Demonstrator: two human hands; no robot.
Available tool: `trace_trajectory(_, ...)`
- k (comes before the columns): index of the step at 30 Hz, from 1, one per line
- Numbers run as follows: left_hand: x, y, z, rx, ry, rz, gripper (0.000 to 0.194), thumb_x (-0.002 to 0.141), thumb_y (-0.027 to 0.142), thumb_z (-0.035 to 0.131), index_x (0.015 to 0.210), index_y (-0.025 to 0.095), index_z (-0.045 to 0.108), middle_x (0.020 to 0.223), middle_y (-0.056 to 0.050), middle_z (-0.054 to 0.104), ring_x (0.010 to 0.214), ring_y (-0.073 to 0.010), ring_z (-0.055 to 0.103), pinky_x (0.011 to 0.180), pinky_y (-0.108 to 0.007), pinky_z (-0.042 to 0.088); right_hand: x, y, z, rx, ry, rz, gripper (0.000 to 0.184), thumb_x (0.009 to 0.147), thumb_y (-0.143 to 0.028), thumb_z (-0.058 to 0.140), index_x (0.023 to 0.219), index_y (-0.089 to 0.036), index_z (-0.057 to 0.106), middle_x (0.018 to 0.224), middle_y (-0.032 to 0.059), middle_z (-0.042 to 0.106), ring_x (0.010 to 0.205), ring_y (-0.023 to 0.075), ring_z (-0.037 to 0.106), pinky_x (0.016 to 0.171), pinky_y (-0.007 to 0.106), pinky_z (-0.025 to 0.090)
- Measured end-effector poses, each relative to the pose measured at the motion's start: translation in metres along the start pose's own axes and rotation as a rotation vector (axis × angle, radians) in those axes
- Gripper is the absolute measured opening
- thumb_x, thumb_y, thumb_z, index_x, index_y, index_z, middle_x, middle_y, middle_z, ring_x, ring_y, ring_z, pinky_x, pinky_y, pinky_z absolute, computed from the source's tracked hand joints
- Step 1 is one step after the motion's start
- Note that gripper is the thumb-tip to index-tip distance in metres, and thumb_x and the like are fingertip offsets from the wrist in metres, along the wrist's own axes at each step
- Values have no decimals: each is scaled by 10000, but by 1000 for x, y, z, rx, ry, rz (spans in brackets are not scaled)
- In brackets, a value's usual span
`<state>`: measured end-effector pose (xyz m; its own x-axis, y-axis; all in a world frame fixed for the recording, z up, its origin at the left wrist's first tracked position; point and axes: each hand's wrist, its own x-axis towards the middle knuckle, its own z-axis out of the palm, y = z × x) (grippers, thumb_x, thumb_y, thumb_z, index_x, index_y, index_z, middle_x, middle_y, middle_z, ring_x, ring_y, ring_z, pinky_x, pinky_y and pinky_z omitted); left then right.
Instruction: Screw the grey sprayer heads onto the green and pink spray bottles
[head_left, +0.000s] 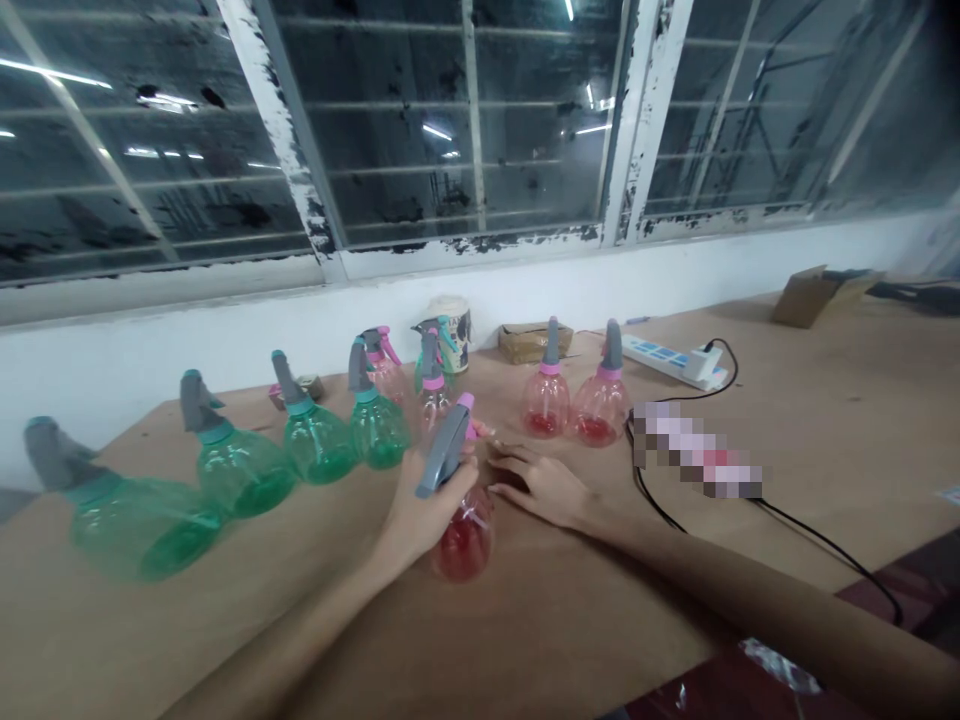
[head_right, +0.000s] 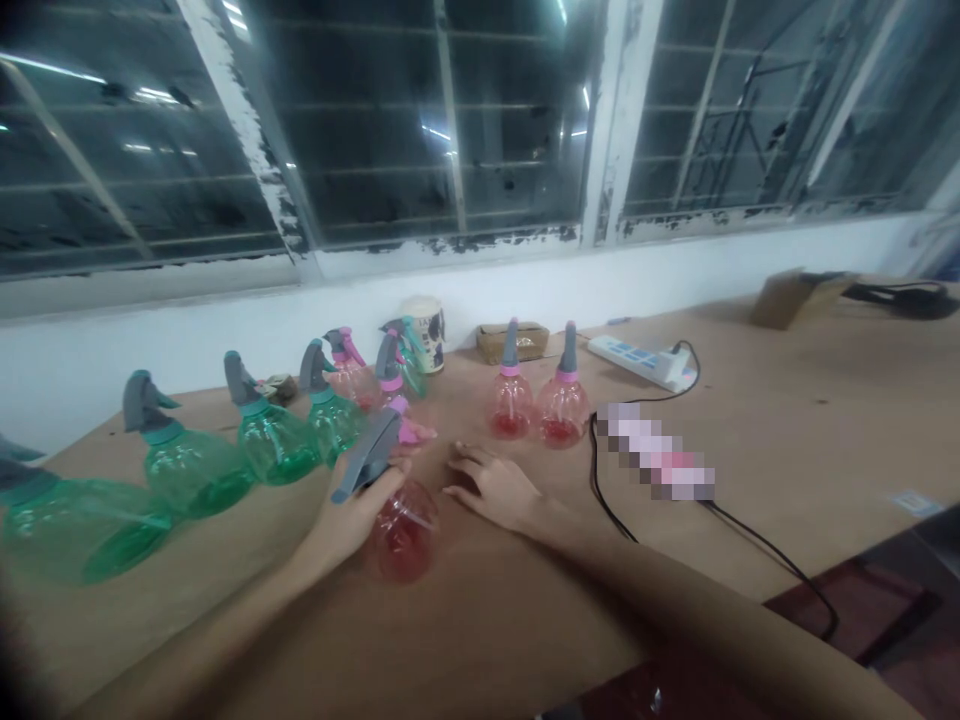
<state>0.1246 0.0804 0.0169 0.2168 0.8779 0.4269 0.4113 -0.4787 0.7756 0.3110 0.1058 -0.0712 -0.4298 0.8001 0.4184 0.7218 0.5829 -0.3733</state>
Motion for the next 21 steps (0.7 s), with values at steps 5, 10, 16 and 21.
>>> trace_trajectory(5, 9, -9, 4, 40, -13, 11, 108, 774, 283, 526, 754, 196, 587, 651, 13, 608, 618, -154, 570, 627, -282, 465, 2, 0, 3, -15, 3, 6, 395, 868, -408, 446, 1136, -144, 565, 1202, 107, 566, 1182, 185, 455, 1013, 351, 350)
trace_trajectory(10, 12, -13, 5, 23, -21, 13, 151, 784, 315, 534, 860, 215, 617, 686, 2, 618, 645, -163, 581, 655, -303, 475, 3, 1, 2, 7, -10, 12, 399, 875, -392, 436, 1168, -145, 546, 1218, 106, 558, 1192, 186, 446, 1014, 359, 351)
trace_trajectory(16, 11, -6, 5, -22, -50, 24, 223, 782, 278, 521, 988, 270, 609, 747, -3, 638, 669, -179, 599, 675, -320, 482, 2, 2, 2, 45, -23, 27, 396, 869, -391, 449, 1178, -161, 543, 1237, 96, 550, 1204, 191, 438, 1029, 381, 336)
trace_trajectory(21, 10, -2, 6, -27, -23, 13, 209, 777, 261, 528, 968, 259, 611, 763, -2, 640, 672, -174, 599, 693, -326, 485, 3, 5, -1, 107, -17, 52, 346, 871, -360, 456, 1144, -181, 569, 1204, 82, 576, 1162, 181, 485, 1008, 373, 366)
